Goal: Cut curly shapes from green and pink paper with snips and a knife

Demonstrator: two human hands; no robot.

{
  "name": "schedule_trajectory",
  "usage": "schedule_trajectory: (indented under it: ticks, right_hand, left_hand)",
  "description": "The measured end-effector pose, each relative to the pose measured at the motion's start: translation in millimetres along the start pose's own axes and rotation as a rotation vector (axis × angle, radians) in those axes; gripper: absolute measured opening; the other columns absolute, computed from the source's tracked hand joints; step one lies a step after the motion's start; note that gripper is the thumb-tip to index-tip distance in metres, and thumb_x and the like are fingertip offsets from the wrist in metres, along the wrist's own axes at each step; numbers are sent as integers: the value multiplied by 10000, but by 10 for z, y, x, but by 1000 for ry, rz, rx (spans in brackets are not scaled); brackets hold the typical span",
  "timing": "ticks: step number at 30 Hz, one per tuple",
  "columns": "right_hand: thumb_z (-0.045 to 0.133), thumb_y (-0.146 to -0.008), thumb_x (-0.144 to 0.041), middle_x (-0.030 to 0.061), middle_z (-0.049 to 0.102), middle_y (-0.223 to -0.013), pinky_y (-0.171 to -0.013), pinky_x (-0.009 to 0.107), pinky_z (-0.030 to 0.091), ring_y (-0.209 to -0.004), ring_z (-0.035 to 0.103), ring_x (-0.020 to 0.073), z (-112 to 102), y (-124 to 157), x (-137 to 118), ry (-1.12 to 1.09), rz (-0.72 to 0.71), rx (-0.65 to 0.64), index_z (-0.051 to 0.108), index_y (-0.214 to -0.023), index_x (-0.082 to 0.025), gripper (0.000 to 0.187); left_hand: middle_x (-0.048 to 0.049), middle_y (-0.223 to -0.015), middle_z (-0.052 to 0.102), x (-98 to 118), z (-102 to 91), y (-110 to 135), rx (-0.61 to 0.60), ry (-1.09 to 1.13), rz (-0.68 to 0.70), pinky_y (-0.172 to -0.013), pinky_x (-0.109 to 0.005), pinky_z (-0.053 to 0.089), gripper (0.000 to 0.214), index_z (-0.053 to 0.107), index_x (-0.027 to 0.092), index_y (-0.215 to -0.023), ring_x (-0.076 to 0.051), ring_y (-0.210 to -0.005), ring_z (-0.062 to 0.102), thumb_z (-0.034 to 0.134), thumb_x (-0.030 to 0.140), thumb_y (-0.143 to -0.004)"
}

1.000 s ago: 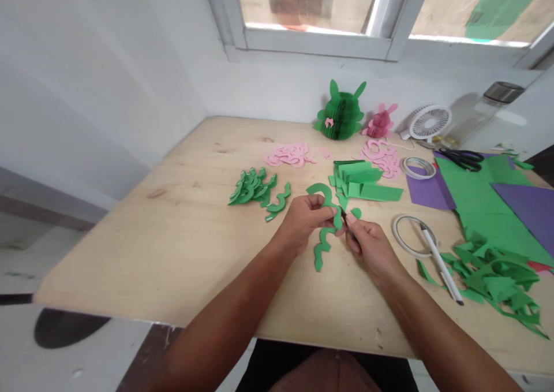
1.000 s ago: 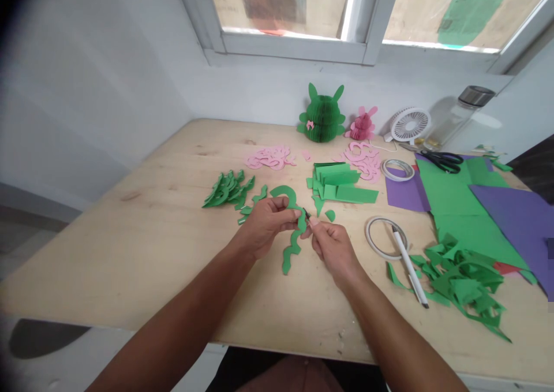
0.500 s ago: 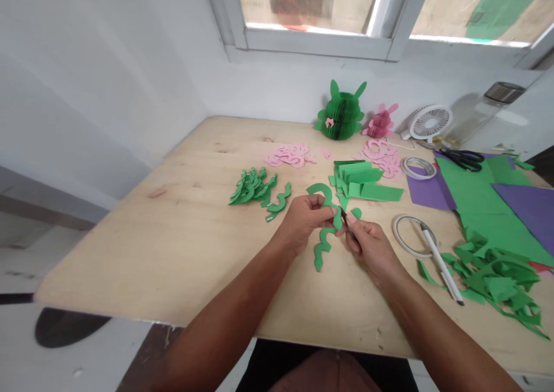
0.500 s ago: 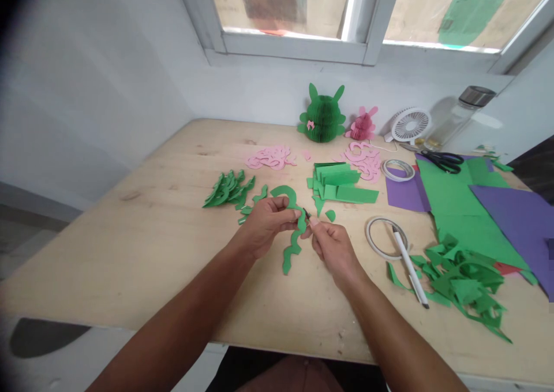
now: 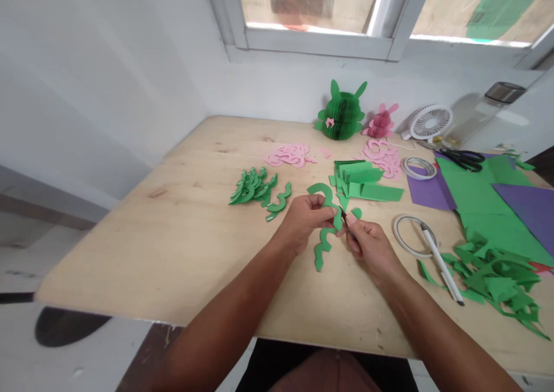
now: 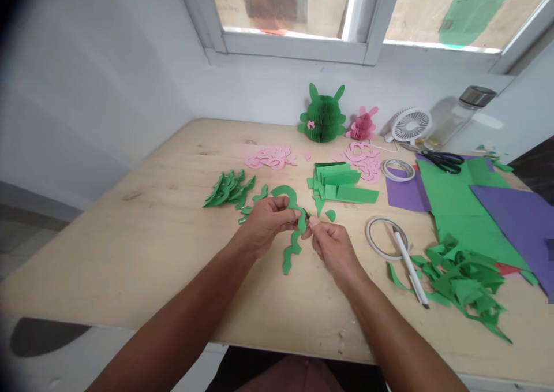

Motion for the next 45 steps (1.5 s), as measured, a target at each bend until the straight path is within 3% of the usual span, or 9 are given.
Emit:
schedule_trajectory:
  ticks: [13, 24, 45]
  right_hand:
    - [604, -716, -689, -81, 351, -407, -392, 233, 96, -367, 218, 51, 0, 10, 4, -64, 38, 12, 601, -657, -152, 540]
    - [603, -737, -648, -83, 333, -406, -393, 236, 90, -364, 198, 50, 12, 18, -17, -82, 36, 15, 583, -620, -152, 510]
    - [604, -701, -694, -86, 330, -389, -384, 232, 104, -360, 196, 57, 21, 13, -25, -73, 3, 47, 599, -627, -155, 544]
  left_hand:
    - [28, -600, 614, -43, 2, -15, 42, 88, 14, -614, -267, 507, 376, 447, 180, -619, -104, -553, 576, 798, 273, -525]
    - [20, -629, 634, -68, 75, 24, 77, 212, 27, -654, -273, 513, 345, 490, 167, -637, -108, -583, 596, 811, 235, -530]
    - [32, -594, 608, -107, 120, 32, 125, 219, 44, -639, -241, 509, 276, 514, 165, -587, -90, -563, 570, 784, 210, -554]
Point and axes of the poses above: each hand's wrist, its own y-axis away from the middle knuckle, its own z-axis out of the palm, x = y × z, the point moved 3 cm from there along -y, towards the middle knuckle
